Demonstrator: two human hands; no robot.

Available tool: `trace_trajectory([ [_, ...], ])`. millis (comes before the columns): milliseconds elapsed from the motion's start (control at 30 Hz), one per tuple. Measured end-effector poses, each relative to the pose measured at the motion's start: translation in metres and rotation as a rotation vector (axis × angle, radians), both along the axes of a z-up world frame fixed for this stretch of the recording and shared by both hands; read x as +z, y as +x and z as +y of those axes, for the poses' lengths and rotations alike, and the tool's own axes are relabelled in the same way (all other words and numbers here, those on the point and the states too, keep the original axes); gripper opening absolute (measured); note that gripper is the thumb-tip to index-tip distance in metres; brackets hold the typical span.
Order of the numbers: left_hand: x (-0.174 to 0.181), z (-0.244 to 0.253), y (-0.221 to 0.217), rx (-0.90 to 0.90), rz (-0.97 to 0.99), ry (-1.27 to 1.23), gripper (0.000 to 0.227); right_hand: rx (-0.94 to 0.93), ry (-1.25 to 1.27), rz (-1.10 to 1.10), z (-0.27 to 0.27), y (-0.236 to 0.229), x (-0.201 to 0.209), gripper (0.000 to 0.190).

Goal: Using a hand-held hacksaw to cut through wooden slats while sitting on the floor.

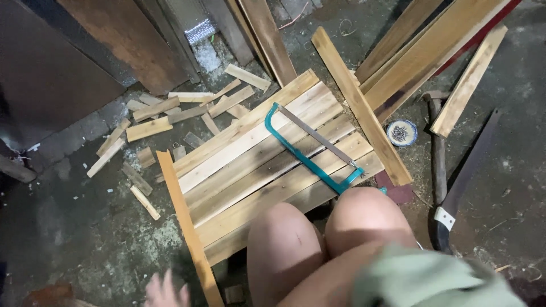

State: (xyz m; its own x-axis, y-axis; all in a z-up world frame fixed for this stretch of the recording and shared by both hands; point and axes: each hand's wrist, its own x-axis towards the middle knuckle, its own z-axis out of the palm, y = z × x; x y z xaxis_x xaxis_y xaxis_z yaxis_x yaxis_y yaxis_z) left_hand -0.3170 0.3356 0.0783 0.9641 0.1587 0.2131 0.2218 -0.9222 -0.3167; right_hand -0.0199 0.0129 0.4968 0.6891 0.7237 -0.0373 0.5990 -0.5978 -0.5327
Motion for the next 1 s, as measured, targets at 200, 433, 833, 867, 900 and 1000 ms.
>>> trace_trajectory([
  [200,0.052,-0.116,0.105,0.081,0.350,-0.510,0.071,-0.067,0.058,0.150,-0.134,0.018,-0.118,0.031],
  [433,0.030,-0.165,0.156,0.109,0.502,-0.457,0.088,-0.324,-0.360,0.263,-0.264,0.039,-0.347,0.059],
  [833,-0.005,-0.187,0.180,0.318,0.635,-0.648,0.080,-0.321,-0.638,0.242,-0.265,0.001,-0.482,0.071],
  [867,-0.007,-0.193,0.181,0.320,0.660,-0.688,0.080,-0.352,-0.641,0.279,-0.265,0.001,-0.485,0.060],
  [900,-0.009,-0.199,0.183,0.320,0.682,-0.726,0.080,-0.385,-0.642,0.314,-0.265,0.003,-0.487,0.049],
  [1000,-0.030,-0.211,0.188,0.247,0.596,-0.751,0.076,-0.448,-0.616,0.340,-0.259,-0.002,-0.492,0.042],
])
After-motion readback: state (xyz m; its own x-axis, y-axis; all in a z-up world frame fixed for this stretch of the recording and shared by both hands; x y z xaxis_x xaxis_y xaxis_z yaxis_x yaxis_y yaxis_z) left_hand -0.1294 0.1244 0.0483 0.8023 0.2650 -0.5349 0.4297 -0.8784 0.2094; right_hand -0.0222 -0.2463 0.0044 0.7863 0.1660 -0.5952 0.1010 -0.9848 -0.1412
